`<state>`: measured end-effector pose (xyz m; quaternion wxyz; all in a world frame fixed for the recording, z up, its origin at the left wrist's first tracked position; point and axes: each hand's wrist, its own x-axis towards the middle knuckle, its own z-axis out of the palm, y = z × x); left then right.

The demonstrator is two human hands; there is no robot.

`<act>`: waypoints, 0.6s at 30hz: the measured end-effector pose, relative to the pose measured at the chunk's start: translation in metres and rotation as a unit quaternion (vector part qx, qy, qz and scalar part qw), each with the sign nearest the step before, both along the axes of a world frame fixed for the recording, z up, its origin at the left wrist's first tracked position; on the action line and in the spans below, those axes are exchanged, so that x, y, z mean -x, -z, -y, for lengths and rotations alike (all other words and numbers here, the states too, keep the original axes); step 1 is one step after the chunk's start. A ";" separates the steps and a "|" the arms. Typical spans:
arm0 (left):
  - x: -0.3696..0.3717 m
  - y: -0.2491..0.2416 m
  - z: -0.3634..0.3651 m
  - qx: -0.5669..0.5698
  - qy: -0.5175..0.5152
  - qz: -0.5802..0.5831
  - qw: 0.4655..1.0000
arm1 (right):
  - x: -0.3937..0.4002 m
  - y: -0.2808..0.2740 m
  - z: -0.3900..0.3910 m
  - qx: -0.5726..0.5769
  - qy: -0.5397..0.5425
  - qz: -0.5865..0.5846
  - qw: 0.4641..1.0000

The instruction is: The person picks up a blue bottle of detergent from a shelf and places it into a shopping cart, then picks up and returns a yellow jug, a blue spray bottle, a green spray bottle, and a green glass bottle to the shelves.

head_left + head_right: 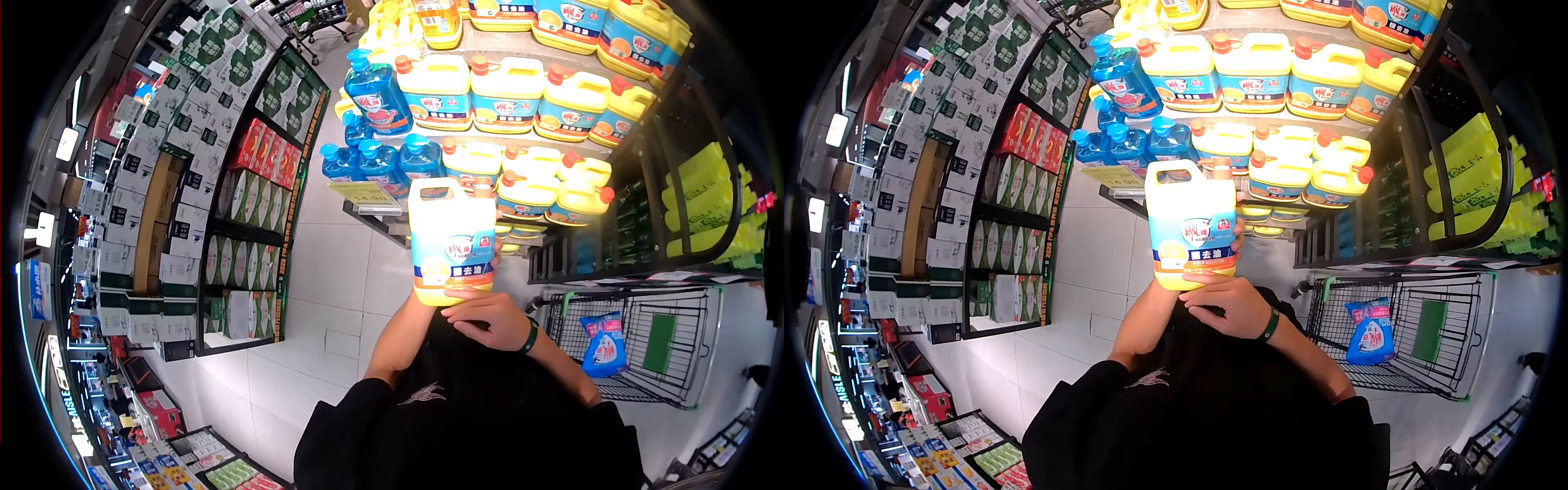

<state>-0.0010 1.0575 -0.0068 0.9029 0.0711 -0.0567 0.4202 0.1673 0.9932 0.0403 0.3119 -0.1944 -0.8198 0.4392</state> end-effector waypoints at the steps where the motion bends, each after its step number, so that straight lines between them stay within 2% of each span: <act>1: 0.005 0.001 -0.004 0.025 0.003 0.014 1.000 | 0.004 0.000 -0.004 0.014 -0.003 -0.010 1.000; 2: 0.011 0.004 -0.008 0.021 -0.016 -0.030 0.999 | 0.008 -0.001 -0.008 0.012 0.002 -0.005 1.000; 3: 0.018 0.005 -0.012 0.018 -0.011 -0.026 0.999 | 0.012 -0.002 -0.012 0.036 0.021 0.007 0.999; 5: 0.033 0.010 -0.022 0.066 -0.049 -0.164 0.983 | 0.023 -0.006 -0.020 0.058 0.049 0.021 0.997; 6: 0.040 0.028 -0.032 0.038 -0.071 -0.209 0.975 | 0.032 -0.009 -0.024 0.093 0.118 0.007 0.989; 7: 0.050 0.060 -0.047 0.037 -0.063 -0.205 0.976 | 0.037 -0.011 -0.028 0.129 0.187 -0.007 0.974; 8: 0.060 0.098 -0.063 0.022 -0.057 -0.242 0.968 | 0.040 -0.008 -0.035 0.139 0.197 0.018 0.970; 9: 0.063 0.095 -0.070 0.007 -0.052 -0.278 0.959 | 0.044 -0.004 -0.040 0.140 0.204 0.023 0.969; 10: 0.067 0.086 -0.060 0.053 -0.071 -0.234 0.968 | 0.048 -0.001 -0.044 0.132 0.245 0.045 0.959; 11: 0.067 0.091 -0.062 0.053 -0.066 -0.230 0.970 | 0.052 0.003 -0.049 0.123 0.286 0.066 0.948; 13: 0.066 0.106 -0.069 0.068 -0.253 -0.370 0.891 | 0.057 0.015 -0.061 0.134 0.311 0.068 0.938; 14: 0.070 0.114 -0.071 0.067 -0.244 -0.370 0.894 | 0.058 0.026 -0.068 0.104 0.356 0.094 0.924; 16: 0.078 0.123 -0.075 -0.048 -0.239 -0.535 0.809 | 0.058 0.061 -0.088 0.062 0.427 0.103 0.896; 17: 0.078 0.117 -0.077 -0.051 -0.232 -0.534 0.811 | 0.056 0.072 -0.099 0.063 0.434 0.104 0.893; 18: 0.076 0.104 -0.078 -0.095 -0.230 -0.568 0.785 | 0.052 0.079 -0.109 0.112 0.426 0.079 0.894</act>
